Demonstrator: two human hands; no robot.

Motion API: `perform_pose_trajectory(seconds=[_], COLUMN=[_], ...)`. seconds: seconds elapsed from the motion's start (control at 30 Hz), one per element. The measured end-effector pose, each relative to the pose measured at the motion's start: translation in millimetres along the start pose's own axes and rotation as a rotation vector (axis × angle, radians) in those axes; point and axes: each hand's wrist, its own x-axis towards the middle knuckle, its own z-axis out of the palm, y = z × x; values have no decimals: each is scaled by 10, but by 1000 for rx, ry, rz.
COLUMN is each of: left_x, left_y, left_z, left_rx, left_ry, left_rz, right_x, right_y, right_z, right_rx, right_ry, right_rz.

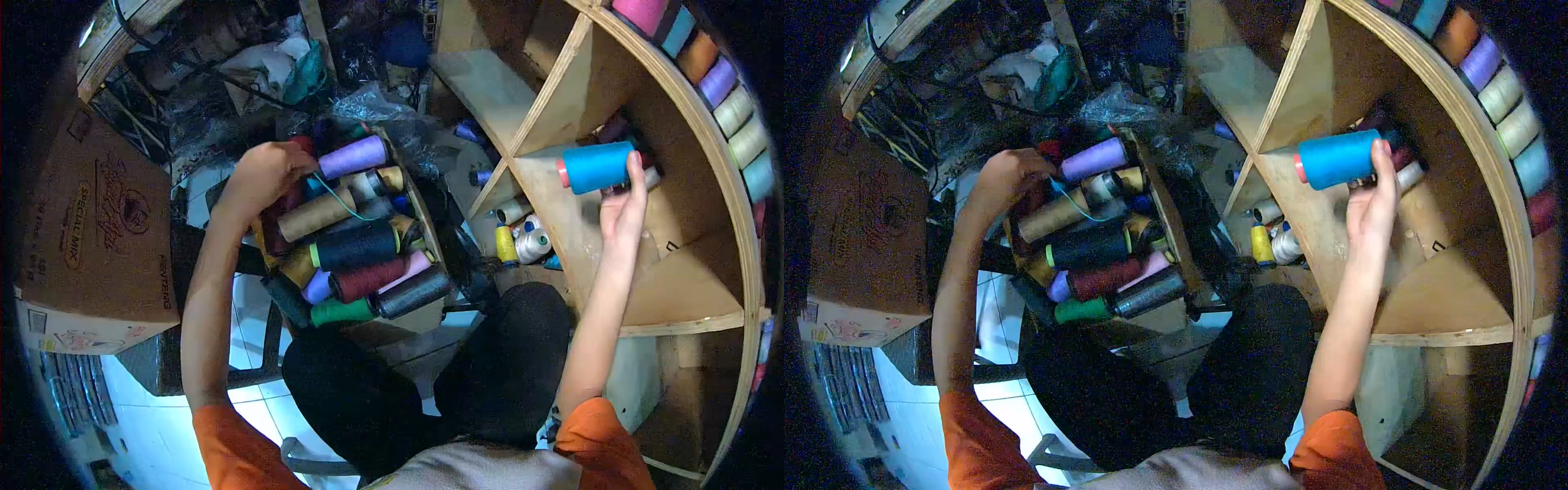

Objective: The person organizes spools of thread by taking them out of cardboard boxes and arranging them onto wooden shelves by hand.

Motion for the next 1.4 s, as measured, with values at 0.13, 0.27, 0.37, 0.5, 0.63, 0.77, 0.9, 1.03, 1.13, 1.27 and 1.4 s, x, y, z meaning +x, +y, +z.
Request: perform_pose_trajectory(seconds=[0.13, 0.27, 0.37, 0.5, 0.63, 0.77, 0.9, 1.03, 1.13, 1.27, 1.4], left_x=[-126, -631, -374, -18, 44, 130, 143, 116, 124, 137, 80], left_y=[-537, -1857, -1618, -1160, -1358, -487, -283, -388, -304, -375, -398], left_z=[-114, 454, 592, 586, 814, 378, 258, 357, 327, 339, 277], left_rx=[473, 726, 742, 217, 227, -34, -247, -233, -299, -306, -239], left_ry=[11, 312, 200, 104, -96, -199, -125, -50, -59, -100, 63], left_rz=[-571, -956, -873, -727, -304, -286, -328, -247, -311, -254, -393], right_x=[-35, -48, 22, 83, 333, 705, 1089, 1253, 1333, 1306, 1243], right_y=[-13, -98, -70, -29, -3, 26, 170, 294, 313, 301, 317], right_z=[22, -29, -191, -421, -711, -955, -1055, -1150, -1221, -1199, -1238], right_rx=[-48, -57, -309, -835, -1090, -1173, -1030, -1112, -1148, -1131, -1019], right_ry=[-46, 88, 191, 480, 912, 1117, 1212, 1152, 1100, 1112, 1113], right_rz=[-13, -98, -237, -535, -569, -449, -326, -424, -473, -390, -341])
